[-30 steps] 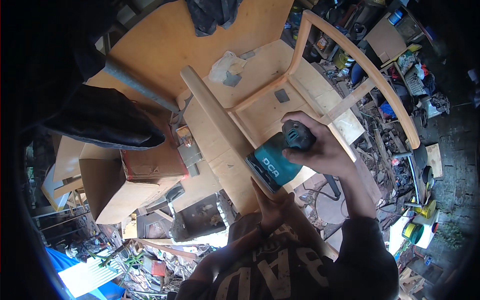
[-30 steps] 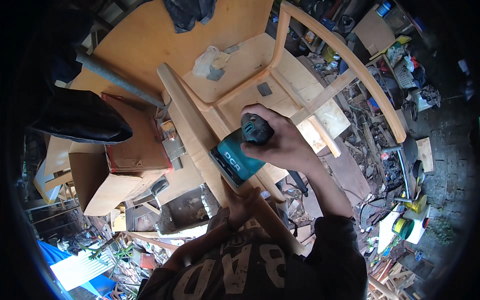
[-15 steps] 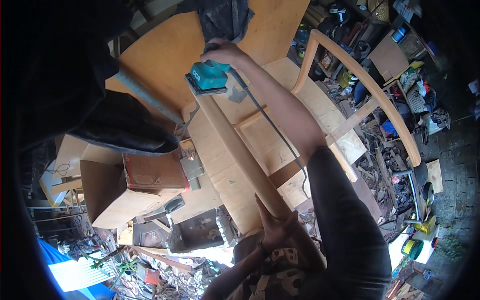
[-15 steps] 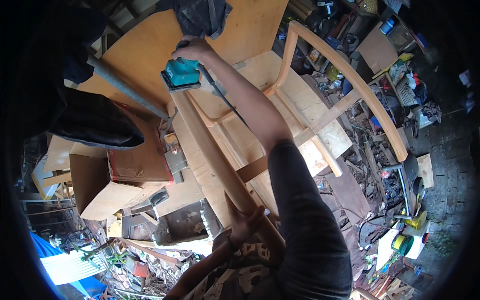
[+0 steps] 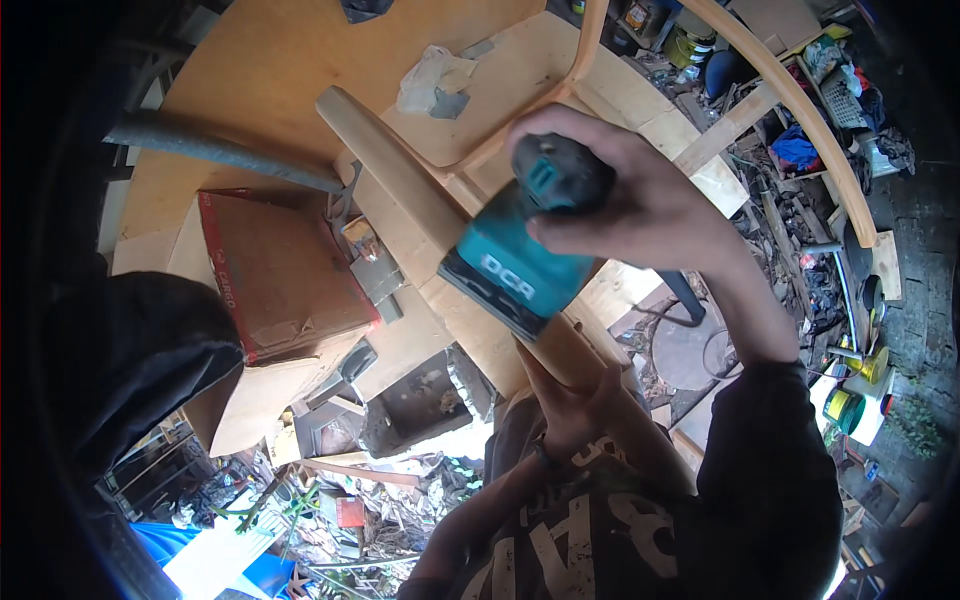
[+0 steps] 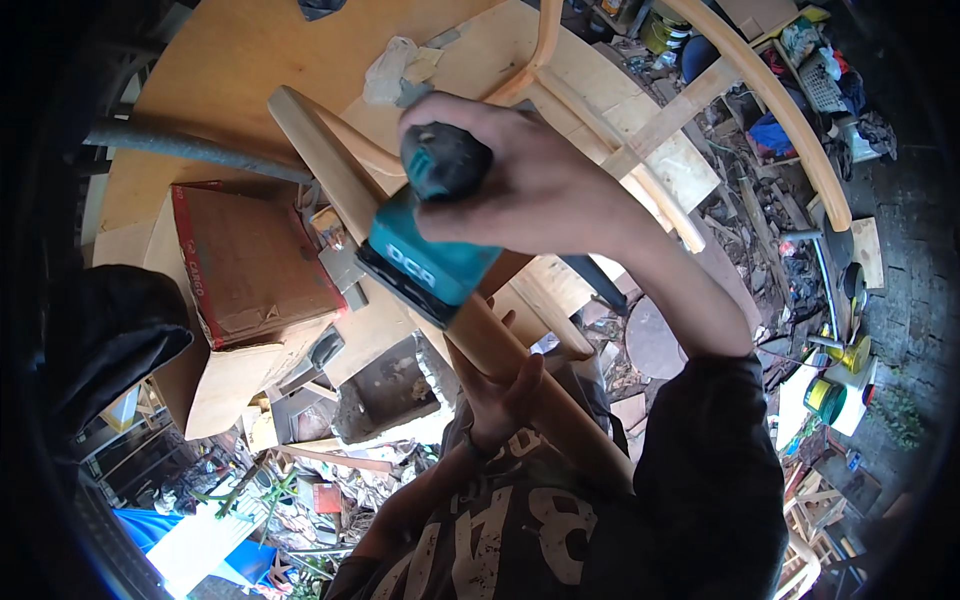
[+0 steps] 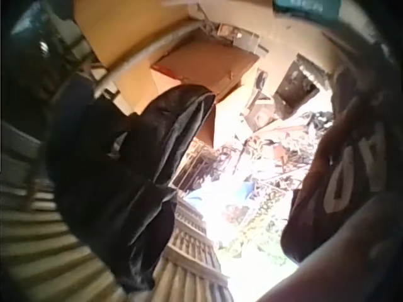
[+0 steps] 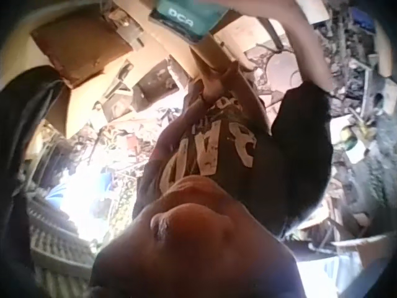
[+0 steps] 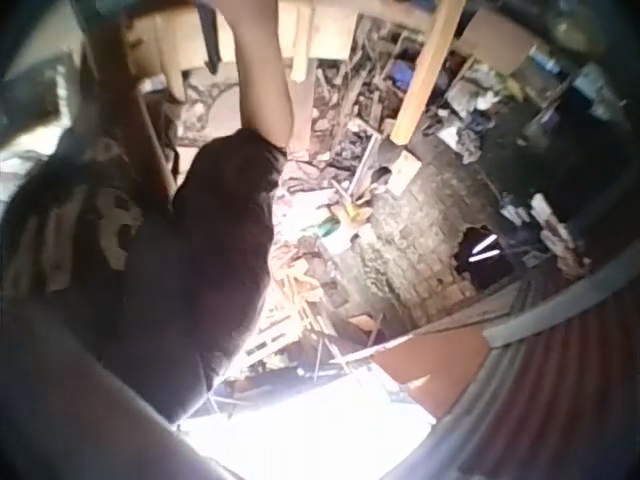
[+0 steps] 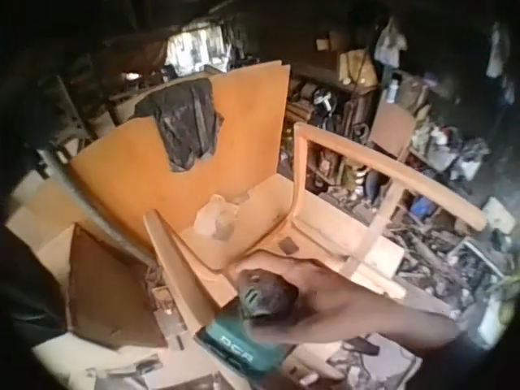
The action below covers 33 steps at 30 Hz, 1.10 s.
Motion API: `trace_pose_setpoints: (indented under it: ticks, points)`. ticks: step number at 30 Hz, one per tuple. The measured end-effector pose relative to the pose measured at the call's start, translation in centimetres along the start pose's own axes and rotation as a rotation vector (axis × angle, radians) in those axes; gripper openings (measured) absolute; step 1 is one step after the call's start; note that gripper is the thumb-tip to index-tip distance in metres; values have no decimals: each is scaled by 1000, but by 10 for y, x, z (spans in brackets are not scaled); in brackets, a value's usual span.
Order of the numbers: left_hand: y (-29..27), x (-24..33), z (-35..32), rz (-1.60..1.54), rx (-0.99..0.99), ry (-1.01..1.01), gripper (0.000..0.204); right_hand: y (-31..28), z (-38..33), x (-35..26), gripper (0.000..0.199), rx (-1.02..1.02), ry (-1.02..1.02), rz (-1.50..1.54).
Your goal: Using an electric sander to smooth the surfaces of a wooden chair frame.
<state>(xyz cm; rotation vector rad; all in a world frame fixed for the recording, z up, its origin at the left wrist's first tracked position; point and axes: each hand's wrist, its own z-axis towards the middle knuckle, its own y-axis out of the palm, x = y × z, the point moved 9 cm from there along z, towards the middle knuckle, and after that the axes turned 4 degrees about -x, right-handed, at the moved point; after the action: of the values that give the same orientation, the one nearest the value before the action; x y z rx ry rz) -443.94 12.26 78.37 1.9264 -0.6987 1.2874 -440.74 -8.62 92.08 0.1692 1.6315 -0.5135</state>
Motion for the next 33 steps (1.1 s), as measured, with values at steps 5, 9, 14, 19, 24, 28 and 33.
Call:
trace_pose_setpoints:
  ticks: [5, 9, 14, 19, 24, 28, 33]
  points:
    - [-6, -2, 2, 190, -27, 65, 102, -8, -41, 6, 55, 49, -1, 105]
    - [1, 5, 1, -39, 3, 14, 97, -15, 36, 25, 48, 46, 62, 210]
    - [1, 6, 5, 33, -24, 11, 95, -29, 195, 40, 52, 73, -29, 272]
    - [-1, 1, 5, 77, -22, 10, 98, -35, 328, 43, 48, 75, 3, 82]
    - [-1, 1, 6, 59, -28, -26, 97, -30, 298, 43, 46, -11, -25, 111]
    - [0, 4, 3, 42, -46, 21, 92, -22, 168, 38, 46, 3, -105, 257]
    - [-4, -1, 1, 68, -75, 62, 102, -23, 34, 35, 45, 26, -150, 277]
